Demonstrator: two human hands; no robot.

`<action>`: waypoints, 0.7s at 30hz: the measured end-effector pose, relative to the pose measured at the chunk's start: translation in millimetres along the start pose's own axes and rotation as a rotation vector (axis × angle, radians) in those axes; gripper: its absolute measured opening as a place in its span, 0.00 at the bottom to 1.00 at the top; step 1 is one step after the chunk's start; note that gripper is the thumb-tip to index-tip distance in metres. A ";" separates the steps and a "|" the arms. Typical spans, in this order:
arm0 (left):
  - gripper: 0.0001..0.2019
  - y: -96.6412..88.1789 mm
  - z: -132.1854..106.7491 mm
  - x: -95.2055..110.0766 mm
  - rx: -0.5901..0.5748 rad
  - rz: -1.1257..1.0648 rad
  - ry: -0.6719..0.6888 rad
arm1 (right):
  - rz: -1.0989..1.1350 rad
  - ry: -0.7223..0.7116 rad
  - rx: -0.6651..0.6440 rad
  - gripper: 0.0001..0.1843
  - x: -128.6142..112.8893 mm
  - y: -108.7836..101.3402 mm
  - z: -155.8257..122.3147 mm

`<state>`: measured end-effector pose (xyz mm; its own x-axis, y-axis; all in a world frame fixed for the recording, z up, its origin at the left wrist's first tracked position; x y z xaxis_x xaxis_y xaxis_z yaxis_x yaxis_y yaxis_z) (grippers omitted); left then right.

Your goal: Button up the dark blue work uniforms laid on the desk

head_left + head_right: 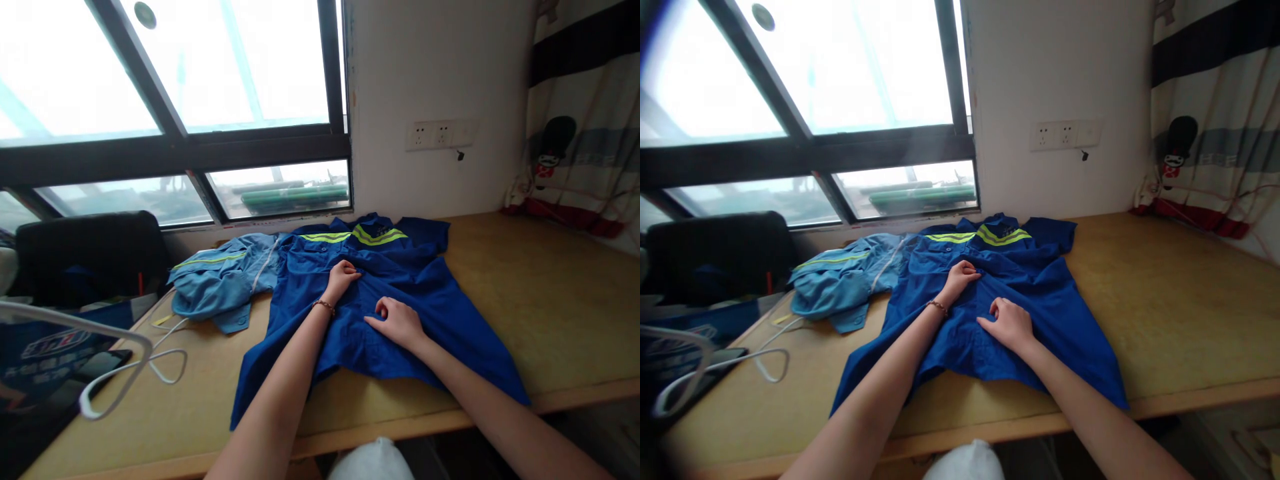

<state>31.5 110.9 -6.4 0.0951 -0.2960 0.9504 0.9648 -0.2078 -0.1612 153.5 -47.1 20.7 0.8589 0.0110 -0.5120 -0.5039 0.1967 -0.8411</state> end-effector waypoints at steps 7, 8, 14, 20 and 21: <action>0.09 10.1 -2.9 7.4 -0.110 0.122 0.066 | 0.034 -0.104 -0.091 0.22 -6.2 3.9 5.2; 0.10 12.5 -5.9 8.7 -0.141 0.156 0.066 | 0.021 -0.105 -0.096 0.24 -6.2 4.3 5.5; 0.29 14.9 -60.3 30.5 -0.300 0.504 0.156 | -0.139 -0.071 -0.077 0.26 -8.7 3.0 2.4; 0.15 10.3 -115.0 69.9 -0.273 0.733 0.426 | -0.134 -0.081 -0.148 0.07 -6.1 4.3 0.9; 0.12 11.7 -117.9 74.2 -0.269 0.747 0.439 | -0.069 -0.056 -0.162 0.06 -2.5 4.4 2.5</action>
<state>20.9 -23.5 30.8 0.5180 -0.7587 0.3950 0.5942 -0.0130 -0.8042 149.4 -43.8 18.7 0.8935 0.0585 -0.4452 -0.4476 0.0380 -0.8934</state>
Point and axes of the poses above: each hand's wrist, its own z-axis towards the middle knuckle, its own y-axis out of the palm, x = y × z, the point moved 7 cm from there along z, towards the middle knuckle, and after that the axes turned 1 degree about y, right-handed, at the moved point
